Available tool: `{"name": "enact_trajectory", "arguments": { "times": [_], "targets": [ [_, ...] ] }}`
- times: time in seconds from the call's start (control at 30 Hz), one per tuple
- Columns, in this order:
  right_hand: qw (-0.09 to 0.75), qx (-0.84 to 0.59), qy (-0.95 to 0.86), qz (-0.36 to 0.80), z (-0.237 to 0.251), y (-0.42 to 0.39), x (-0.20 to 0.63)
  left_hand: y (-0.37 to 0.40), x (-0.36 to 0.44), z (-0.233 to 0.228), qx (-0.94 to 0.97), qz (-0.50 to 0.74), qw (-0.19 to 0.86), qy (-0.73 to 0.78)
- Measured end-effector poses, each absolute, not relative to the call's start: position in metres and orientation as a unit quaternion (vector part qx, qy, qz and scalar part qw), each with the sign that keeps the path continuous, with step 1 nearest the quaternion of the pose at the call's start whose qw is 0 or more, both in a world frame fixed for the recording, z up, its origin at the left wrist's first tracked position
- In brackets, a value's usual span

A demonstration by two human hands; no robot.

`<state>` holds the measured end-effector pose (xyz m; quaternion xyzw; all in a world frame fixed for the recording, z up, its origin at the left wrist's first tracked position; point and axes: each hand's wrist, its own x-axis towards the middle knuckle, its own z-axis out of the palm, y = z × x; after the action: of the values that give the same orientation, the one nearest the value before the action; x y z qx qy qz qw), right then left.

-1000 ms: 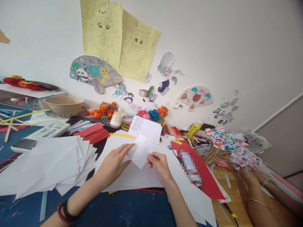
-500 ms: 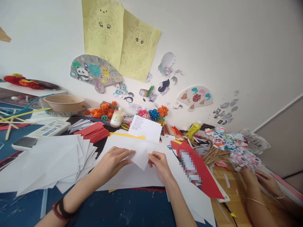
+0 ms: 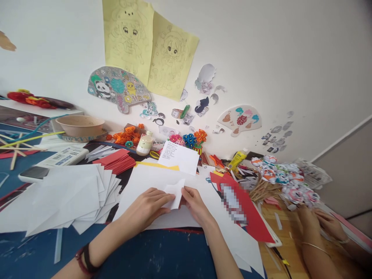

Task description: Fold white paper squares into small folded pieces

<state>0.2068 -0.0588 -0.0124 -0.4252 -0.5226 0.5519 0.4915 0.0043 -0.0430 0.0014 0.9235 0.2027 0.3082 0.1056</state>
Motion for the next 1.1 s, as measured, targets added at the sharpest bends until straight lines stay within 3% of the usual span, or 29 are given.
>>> {"name": "enact_trajectory", "arguments": {
  "times": [0.47,0.63,0.77,0.9,1.03,1.1],
  "targets": [
    [0.468,-0.417,-0.574,0.528,0.002,-0.065,0.203,-0.046,0.000,0.000,0.869,0.333,0.223,0.290],
    [0.488,-0.399,-0.563,0.535,-0.002,-0.063,0.208,-0.035,-0.004,-0.003,0.788,0.372,0.265,0.412],
    [0.492,-0.461,-0.549,0.494,-0.016,-0.055,0.218,-0.028,-0.011,0.001,0.685,0.431,0.365,0.461],
    [0.495,-0.578,-0.535,0.367,-0.025,-0.047,0.225,-0.029,-0.012,0.007,0.572,0.476,0.527,0.410],
    [0.529,-0.555,-0.579,0.278,-0.016,-0.050,0.218,-0.030,-0.007,0.011,0.516,0.472,0.611,0.371],
    [0.511,-0.520,-0.611,0.309,-0.009,-0.055,0.213,-0.029,-0.005,0.012,0.506,0.463,0.633,0.359]
  ]
}}
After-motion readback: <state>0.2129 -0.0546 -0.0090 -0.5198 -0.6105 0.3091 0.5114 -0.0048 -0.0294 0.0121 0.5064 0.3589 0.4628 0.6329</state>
